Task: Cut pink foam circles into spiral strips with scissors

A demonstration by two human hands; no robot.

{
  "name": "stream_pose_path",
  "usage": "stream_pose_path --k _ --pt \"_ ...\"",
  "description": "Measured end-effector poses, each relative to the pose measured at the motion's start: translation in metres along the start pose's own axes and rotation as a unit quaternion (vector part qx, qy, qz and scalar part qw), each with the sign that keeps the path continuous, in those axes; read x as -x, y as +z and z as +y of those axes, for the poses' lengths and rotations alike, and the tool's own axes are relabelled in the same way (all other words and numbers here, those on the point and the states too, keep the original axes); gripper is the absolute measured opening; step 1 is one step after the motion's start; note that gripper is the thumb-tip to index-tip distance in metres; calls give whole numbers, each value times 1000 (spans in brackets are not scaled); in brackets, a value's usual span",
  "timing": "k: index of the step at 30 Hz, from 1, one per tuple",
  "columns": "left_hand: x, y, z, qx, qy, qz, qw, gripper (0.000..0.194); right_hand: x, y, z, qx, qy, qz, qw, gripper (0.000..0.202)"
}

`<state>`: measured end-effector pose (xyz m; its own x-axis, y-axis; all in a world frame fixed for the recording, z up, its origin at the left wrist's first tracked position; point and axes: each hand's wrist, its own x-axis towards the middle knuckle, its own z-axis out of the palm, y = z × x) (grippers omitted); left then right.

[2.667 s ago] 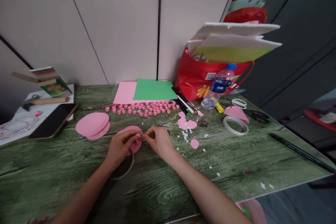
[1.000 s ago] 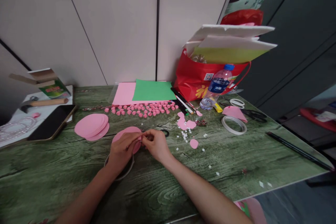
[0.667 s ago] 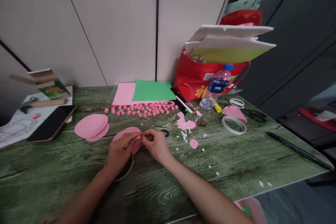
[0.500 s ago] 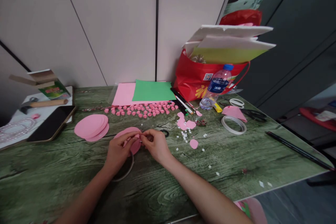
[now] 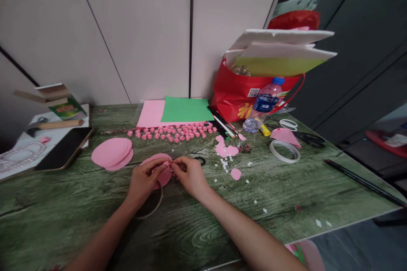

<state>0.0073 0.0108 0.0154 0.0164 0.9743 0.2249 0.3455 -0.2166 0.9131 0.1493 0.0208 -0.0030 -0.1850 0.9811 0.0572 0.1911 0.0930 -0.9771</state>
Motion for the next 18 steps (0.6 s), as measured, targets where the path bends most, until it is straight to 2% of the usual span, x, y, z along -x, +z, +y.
stream_pose_path --k 5,8,12,18 --pt "2 2 -2 -25 48 -13 998 18 0 -2 -2 70 -13 36 997 15" --pt "2 3 -3 -24 48 -13 998 18 0 -4 -5 105 -33 49 993 11" --pt "1 2 -3 -16 32 -4 999 19 0 -4 -5 105 -36 44 993 13" --pt "2 3 -3 -23 44 -12 999 18 0 -3 -5 78 -26 32 996 18"
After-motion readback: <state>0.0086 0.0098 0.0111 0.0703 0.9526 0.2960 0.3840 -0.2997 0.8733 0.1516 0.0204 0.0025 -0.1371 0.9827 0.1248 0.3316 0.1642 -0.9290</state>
